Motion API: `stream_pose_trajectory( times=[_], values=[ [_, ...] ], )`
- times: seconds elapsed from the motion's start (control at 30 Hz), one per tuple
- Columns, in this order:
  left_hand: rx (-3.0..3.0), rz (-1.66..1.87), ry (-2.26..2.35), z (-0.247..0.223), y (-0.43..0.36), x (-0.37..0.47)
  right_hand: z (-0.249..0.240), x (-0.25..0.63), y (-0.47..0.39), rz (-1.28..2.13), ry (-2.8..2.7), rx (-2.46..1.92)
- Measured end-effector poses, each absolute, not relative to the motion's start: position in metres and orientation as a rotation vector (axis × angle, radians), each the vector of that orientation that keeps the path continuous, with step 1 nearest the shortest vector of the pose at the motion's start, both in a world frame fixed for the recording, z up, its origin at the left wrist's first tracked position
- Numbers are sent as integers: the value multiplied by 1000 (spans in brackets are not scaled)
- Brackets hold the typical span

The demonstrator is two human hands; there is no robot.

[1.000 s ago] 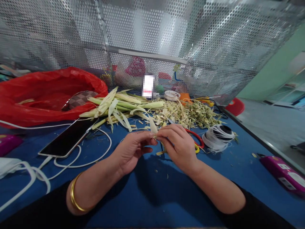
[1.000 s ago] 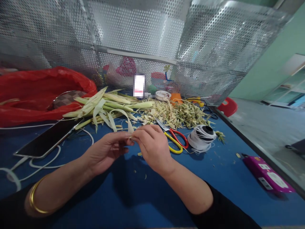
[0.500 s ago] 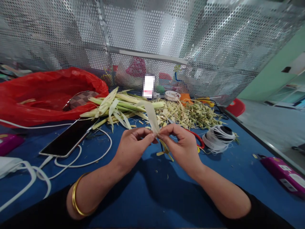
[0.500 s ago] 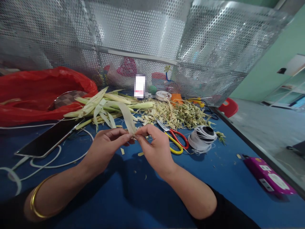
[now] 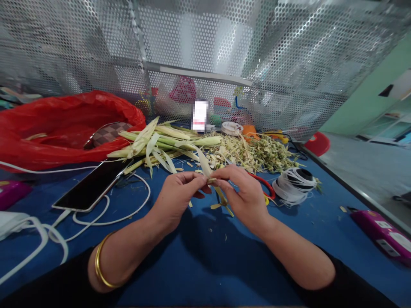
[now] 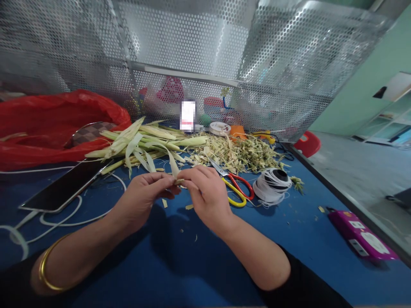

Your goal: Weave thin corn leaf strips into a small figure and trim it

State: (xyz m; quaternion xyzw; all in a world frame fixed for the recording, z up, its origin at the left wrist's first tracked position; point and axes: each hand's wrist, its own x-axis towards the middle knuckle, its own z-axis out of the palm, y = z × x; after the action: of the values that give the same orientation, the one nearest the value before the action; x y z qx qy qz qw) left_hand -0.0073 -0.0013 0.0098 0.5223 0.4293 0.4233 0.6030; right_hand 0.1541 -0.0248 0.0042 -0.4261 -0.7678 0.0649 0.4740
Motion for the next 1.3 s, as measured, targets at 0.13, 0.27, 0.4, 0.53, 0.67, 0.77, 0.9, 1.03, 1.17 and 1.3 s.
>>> stream_pose_trajectory(
  times=[0.13, 0.27, 0.4, 0.53, 0.67, 0.77, 0.9, 1.03, 1.17, 1.3],
  values=[
    [1078, 914, 953, 9, 0, -7, 7, 156, -23, 6, -1971, -971],
    [1044, 894, 940, 10, 0, -7, 7, 157, -21, 1, -1943, -981],
    [1058, 939, 945, 10, -1, -8, 6, 156, -21, 7, -1916, -1028],
    [1207, 1023, 965, 10, -1, -8, 7, 155, -23, 63, -1911, -1062],
    [1363, 1106, 1036, 12, -3, -7, 9, 154, -24, 97, -1906, -1080],
    [1426, 1145, 1058, 13, -5, -6, 9, 154, -25, 167, -1865, -1119],
    [1446, 1151, 1050, 14, -6, -6, 6, 153, -26, 343, -1752, -1159],
    [1475, 1158, 1025, 15, -7, -7, 5, 152, -26, 454, -1681, -1158],
    [1487, 1139, 992, 12, -7, -10, 2, 151, -26, 423, -1651, -1141],
    [1484, 1117, 1019, 7, -5, -9, -2, 150, -25, 434, -1635, -1116]
  ],
)
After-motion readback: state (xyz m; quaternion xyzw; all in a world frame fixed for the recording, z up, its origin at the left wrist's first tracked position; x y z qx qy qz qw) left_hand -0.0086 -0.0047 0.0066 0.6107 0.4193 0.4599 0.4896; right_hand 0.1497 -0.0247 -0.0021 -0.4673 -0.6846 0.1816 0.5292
